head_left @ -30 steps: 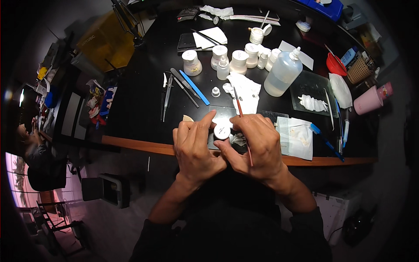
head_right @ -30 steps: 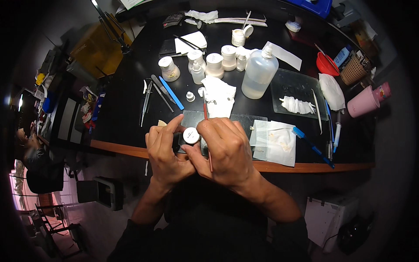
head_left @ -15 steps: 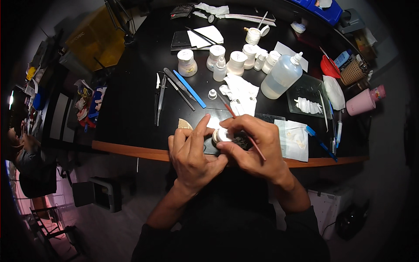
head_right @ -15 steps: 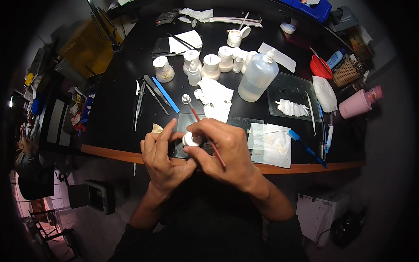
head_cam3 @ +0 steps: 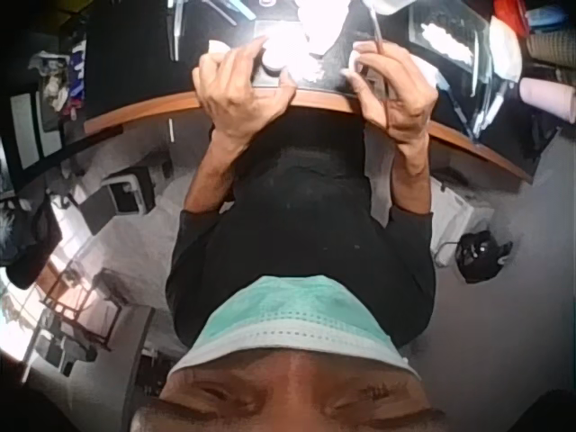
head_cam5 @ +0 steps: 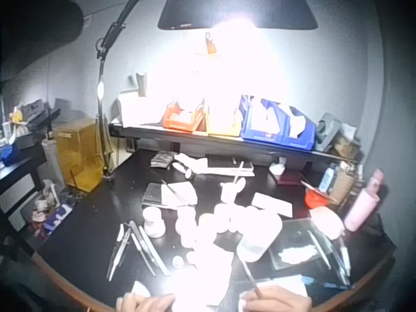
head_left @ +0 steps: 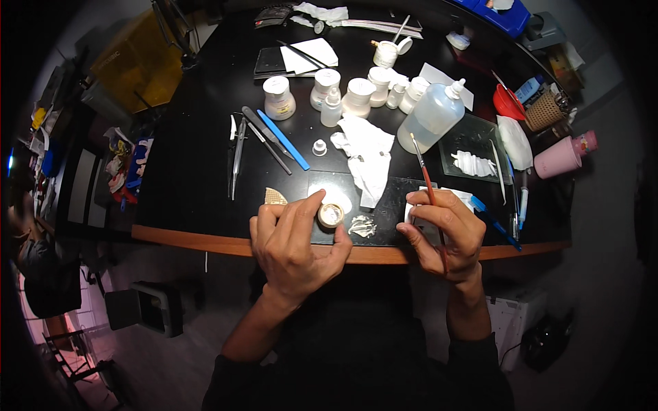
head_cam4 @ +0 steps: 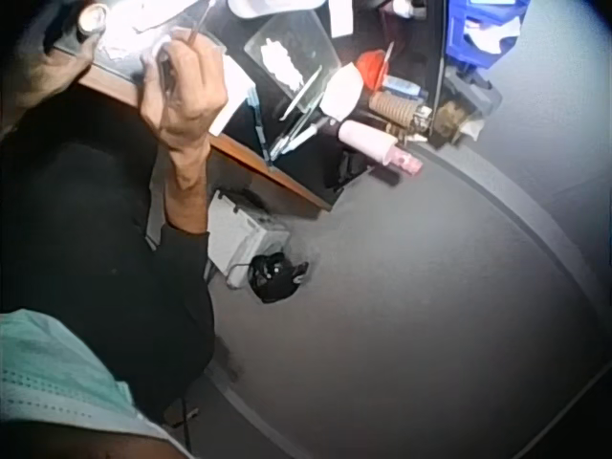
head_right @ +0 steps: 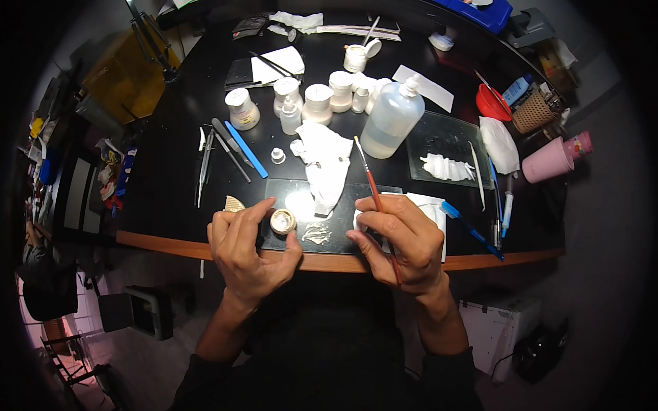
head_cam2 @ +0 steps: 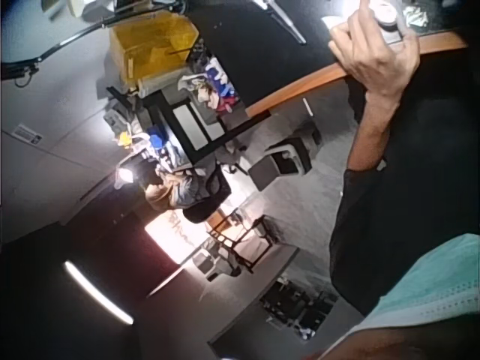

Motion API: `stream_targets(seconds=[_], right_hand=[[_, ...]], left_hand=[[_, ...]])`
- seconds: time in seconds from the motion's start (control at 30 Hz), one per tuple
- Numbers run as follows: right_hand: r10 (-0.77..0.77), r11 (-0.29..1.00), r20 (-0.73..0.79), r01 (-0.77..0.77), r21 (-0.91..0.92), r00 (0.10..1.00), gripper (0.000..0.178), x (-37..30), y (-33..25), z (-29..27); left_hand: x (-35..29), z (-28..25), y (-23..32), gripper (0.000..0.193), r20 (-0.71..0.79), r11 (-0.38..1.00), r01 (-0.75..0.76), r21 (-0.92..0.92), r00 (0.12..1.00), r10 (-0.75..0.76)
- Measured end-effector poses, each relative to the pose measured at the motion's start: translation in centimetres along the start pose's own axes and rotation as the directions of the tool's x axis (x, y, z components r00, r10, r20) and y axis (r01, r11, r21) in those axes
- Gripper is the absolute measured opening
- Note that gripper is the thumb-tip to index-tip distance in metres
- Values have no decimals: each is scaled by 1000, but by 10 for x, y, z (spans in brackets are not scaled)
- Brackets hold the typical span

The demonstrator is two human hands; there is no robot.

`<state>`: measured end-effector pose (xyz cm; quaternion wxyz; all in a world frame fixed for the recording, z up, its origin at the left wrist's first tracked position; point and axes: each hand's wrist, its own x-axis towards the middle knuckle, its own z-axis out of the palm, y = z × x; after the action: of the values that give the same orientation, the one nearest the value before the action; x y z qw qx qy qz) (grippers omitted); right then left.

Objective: The person dispenses liquid and paste from containers onto a palette, mixes them using a brush, and paints the mixture onto a small dental piece held with tweezers.

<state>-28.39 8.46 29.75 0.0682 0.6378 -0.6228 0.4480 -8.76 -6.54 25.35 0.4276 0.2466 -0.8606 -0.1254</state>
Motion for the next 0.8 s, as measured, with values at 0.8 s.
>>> stream_targets(seconds=[0.8], right_hand=[[166, 918, -128, -201, -342, 978, 20, -10, 56, -70]], left_hand=[[6, 0, 3, 58, 23, 999, 14, 34, 1000, -14]])
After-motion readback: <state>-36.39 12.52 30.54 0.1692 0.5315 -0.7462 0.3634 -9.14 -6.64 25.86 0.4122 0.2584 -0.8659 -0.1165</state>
